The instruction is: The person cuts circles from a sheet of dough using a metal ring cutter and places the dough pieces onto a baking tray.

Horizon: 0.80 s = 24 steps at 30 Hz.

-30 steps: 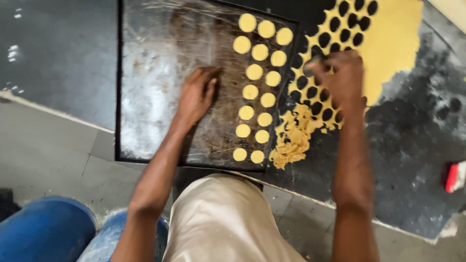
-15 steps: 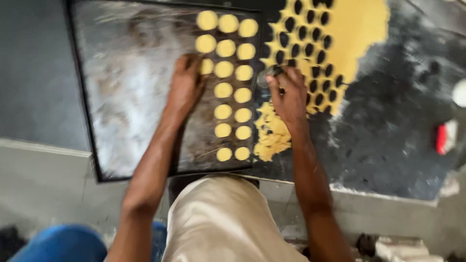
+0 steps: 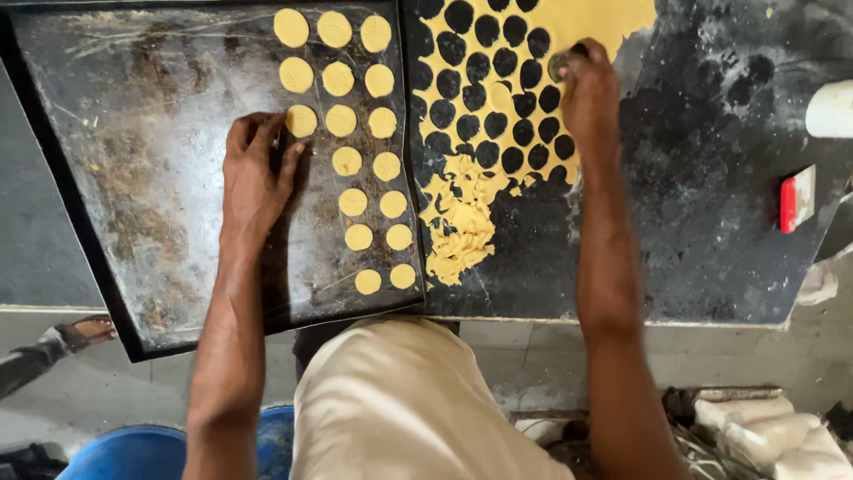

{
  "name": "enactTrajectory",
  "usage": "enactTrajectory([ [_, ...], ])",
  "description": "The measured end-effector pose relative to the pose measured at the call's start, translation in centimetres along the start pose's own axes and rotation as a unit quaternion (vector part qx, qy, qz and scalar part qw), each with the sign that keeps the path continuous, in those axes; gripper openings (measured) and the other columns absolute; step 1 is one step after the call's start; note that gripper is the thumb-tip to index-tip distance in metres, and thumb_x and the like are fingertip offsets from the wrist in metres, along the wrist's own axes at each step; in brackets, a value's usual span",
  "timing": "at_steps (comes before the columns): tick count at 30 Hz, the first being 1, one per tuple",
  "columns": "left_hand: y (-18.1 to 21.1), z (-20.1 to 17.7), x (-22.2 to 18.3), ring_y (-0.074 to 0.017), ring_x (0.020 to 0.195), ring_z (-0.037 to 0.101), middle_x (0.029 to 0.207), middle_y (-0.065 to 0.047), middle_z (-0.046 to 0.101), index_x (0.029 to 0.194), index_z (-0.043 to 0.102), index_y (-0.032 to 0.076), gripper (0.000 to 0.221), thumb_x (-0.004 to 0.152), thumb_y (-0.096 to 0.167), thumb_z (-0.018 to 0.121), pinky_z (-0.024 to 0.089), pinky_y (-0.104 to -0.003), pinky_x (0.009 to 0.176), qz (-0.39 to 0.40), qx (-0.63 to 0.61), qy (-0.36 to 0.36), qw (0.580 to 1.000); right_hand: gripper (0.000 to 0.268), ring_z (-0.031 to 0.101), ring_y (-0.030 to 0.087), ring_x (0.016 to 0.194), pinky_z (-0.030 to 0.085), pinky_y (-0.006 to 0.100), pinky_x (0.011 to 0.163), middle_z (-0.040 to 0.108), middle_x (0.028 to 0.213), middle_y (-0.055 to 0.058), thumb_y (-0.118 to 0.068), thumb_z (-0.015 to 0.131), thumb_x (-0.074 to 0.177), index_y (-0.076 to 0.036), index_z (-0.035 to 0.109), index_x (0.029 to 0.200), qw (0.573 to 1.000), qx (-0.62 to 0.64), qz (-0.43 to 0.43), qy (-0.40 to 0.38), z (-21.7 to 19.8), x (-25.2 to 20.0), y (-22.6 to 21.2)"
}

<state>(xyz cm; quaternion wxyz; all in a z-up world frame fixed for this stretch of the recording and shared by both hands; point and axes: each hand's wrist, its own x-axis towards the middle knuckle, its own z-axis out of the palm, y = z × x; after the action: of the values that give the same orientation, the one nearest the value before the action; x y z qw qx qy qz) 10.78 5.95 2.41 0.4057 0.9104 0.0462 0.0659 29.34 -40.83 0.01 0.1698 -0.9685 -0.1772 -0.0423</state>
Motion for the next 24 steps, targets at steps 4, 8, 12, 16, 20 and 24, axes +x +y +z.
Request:
enactTrajectory([
  [4,-0.1,-1.3,-1.8,-0.0382,0.110,0.064,0.128,-0.020,0.062,0.131,0.067,0.003,0.033,0.100,0.012,0.072,0.054,-0.044,0.095,-0.058,-0.059,-0.001,0.997,0.015,0.074,0.031,0.098,0.060,0.040,0.085,0.075,0.110,0.022,-0.015,0.077,0.101,-0.001,0.078,0.107,0.996,0.046,0.037,-0.063,-3.9,2.9,-0.8],
  [8,-1.2,-1.6,-3.0,-0.0407,0.114,0.063,0.125,-0.021,0.064,0.129,0.068,0.002,0.030,0.100,0.009,0.069,0.053,-0.046,0.098,-0.041,-0.048,0.020,0.998,0.028,0.075,0.025,0.082,0.059,0.037,0.074,0.076,0.098,0.017,-0.031,0.086,0.104,-0.003,0.081,0.109,0.995,0.066,0.005,-0.075,-7.5,3.4,-6.8],
  [12,-1.9,0.0,-3.4,-0.0412,0.114,0.063,0.128,-0.024,0.063,0.134,0.065,0.001,0.036,0.100,-0.002,0.056,0.053,-0.044,0.099,-0.037,-0.087,0.037,0.995,0.048,0.060,0.028,0.089,0.053,0.044,0.079,0.069,0.077,0.009,-0.040,0.093,0.082,-0.003,0.068,0.065,0.990,-0.026,-0.127,-0.052,-1.7,-0.5,-19.2],
  [16,-2.6,1.3,-3.6,-0.0394,0.116,0.065,0.131,-0.022,0.064,0.138,0.062,0.003,0.047,0.093,-0.006,0.053,0.055,-0.042,0.100,-0.037,-0.126,0.048,0.990,0.039,0.059,0.026,0.096,0.052,0.038,0.081,0.072,0.100,0.006,-0.041,0.090,0.084,-0.005,0.077,0.089,0.947,0.112,-0.271,0.130,5.7,-4.1,-29.6],
  [20,-2.7,1.6,-3.8,-0.0442,0.122,0.058,0.133,-0.024,0.060,0.141,0.060,0.001,0.051,0.090,-0.003,0.063,0.049,-0.046,0.104,0.031,-0.070,-0.001,0.997,0.030,0.065,0.023,0.096,0.053,0.038,0.082,0.075,0.105,0.007,-0.033,0.083,0.095,-0.004,0.079,0.103,0.960,0.270,-0.073,0.020,6.7,-4.3,-30.3],
  [24,-2.6,2.5,-4.5,-0.0464,0.120,0.054,0.132,-0.027,0.055,0.142,0.059,0.001,0.058,0.085,0.002,0.072,0.047,-0.048,0.102,-0.004,-0.038,-0.060,0.997,0.017,0.060,0.032,0.094,0.049,0.043,0.082,0.069,0.099,0.011,-0.016,0.077,0.098,-0.001,0.070,0.093,0.979,0.185,-0.033,0.077,2.1,-6.7,-23.5],
])
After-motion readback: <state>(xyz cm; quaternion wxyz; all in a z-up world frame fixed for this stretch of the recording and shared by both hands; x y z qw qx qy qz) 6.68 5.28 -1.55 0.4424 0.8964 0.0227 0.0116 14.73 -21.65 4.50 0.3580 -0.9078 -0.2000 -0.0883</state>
